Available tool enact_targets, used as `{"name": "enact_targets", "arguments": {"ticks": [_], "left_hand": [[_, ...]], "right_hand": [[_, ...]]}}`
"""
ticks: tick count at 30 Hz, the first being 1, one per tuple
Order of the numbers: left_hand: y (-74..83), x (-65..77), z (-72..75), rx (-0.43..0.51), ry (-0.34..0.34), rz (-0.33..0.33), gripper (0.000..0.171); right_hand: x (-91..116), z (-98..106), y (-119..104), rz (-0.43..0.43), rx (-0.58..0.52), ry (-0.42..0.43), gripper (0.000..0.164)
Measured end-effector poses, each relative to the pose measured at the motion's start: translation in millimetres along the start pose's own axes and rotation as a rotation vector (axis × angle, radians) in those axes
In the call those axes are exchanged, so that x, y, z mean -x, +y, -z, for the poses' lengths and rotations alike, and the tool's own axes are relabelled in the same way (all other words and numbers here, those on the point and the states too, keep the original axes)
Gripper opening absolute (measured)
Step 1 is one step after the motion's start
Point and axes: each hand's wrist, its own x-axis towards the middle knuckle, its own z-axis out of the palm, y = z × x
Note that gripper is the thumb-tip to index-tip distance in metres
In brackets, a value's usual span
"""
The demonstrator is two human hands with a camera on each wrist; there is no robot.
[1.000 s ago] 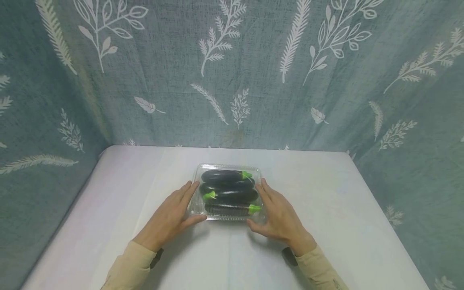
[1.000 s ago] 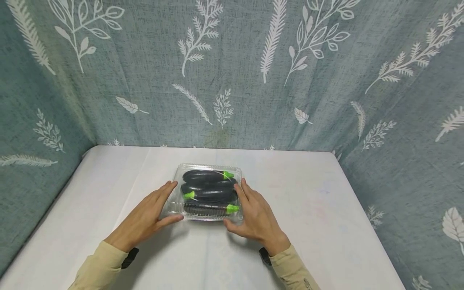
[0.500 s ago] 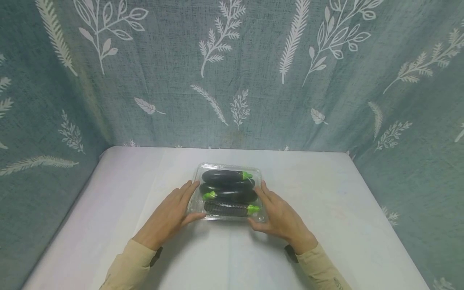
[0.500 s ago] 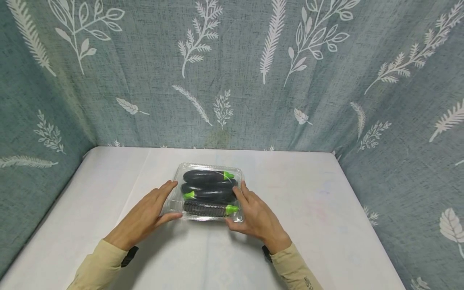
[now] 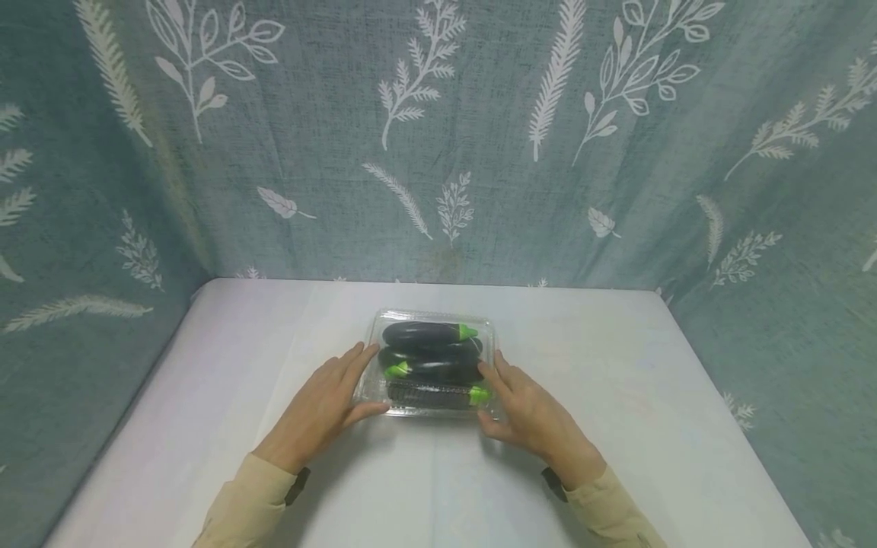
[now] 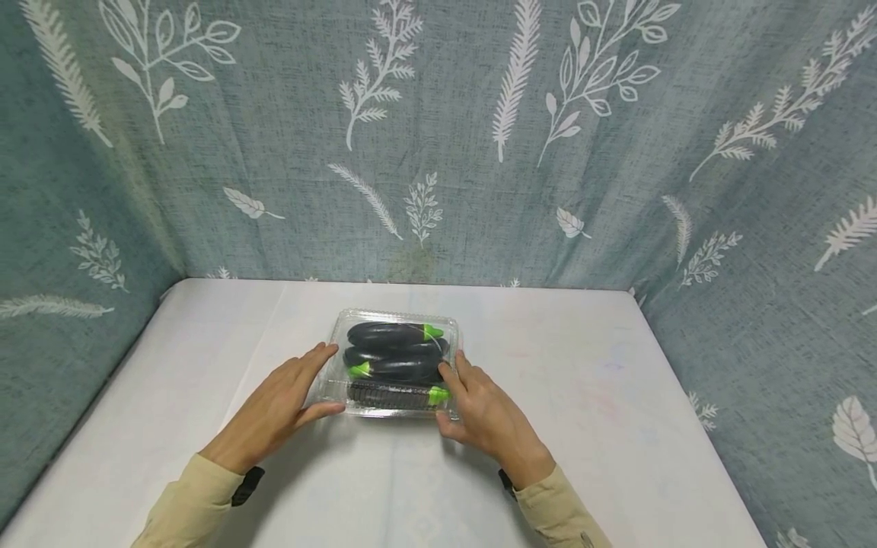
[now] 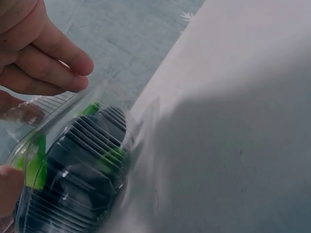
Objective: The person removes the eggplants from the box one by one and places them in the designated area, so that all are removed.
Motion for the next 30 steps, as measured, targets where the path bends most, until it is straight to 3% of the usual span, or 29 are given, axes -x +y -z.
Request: {"name": "enact_targets", "arguments": {"ticks": [14, 23, 30], "left_hand": [[1.8, 0.8, -4.7, 0.014, 0.03, -0.004, 0.087], [3.8, 2.9, -7.7, 0.035, 0.012, 0.002, 0.088], [3.9, 2.6, -8.1, 0.022, 0.035, -0.013, 0.088]], "right_hand": [[5.3, 6.0, -6.7, 0.006, 0.05, -0.061, 0.062], [5.5, 7.0, -7.2, 0.007, 0.013, -0.045, 0.061], [4.6, 7.4, -8.1, -0.002, 0.002, -0.044, 0.061]]}}
